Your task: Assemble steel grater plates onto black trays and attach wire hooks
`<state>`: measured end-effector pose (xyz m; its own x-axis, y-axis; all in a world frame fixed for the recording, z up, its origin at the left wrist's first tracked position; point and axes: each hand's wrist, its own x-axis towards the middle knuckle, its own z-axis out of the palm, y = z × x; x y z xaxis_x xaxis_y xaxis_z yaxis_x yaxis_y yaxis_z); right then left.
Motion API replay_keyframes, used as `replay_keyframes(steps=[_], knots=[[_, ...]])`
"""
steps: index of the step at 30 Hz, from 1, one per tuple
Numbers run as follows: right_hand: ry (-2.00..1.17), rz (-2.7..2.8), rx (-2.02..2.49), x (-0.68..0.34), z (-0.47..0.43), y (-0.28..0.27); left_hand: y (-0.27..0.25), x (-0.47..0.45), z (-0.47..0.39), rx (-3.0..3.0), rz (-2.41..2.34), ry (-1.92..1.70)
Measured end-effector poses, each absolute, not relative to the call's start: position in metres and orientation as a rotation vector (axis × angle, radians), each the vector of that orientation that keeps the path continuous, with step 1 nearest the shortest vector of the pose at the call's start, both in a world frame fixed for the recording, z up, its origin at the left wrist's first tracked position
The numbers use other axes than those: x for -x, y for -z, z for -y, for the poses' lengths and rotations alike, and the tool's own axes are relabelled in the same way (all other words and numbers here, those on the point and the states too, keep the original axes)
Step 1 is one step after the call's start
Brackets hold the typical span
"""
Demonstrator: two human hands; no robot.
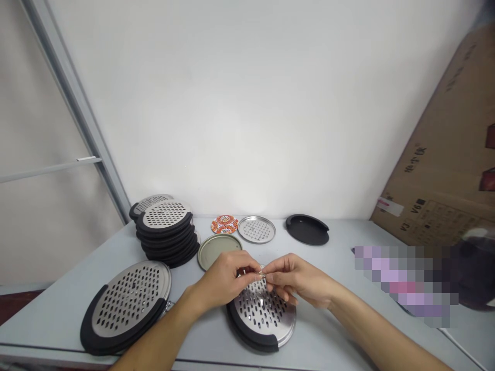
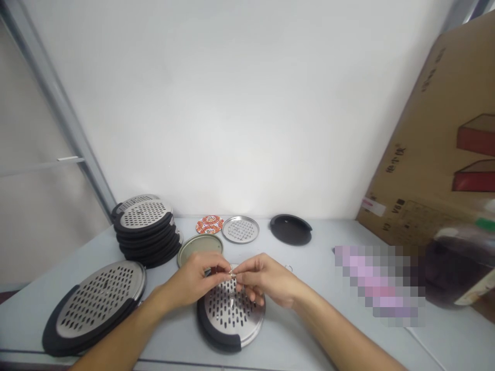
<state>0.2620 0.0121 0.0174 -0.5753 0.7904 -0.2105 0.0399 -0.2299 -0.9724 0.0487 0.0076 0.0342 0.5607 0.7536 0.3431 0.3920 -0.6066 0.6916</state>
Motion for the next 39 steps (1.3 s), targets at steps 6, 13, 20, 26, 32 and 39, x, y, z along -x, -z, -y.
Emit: replay_keyframes(steps=[6,13,20,26,32,39], knots=[[-1.885,1.507,1.005,-0.262,-0.013,-0.018,-0.03,-0.048,-0.011,-2.369,-0.845,-0.901],[-1.572,1.675,1.099,-0.262,-0.014,-0.017,-0.03,-0.048,-0.012,-2.258,-0.927,-0.943],[-1.186,1.773,1.196,-0.254,-0.012,-0.011,-0.021,-0.051,-0.015,-1.935,-0.985,-0.821],[-0.877,1.925,1.187,-0.247,-0.002,-0.009,-0.016,-0.058,-0.012,-1.766,-0.875,-0.828],[-0.933,1.98,1.147,-0.243,0.003,-0.014,-0.014,-0.061,-0.008,-1.874,-0.977,-0.935],[-1.065,1.938,1.148,-0.243,0.003,-0.01,-0.013,-0.061,-0.009,-1.869,-0.993,-0.987]])
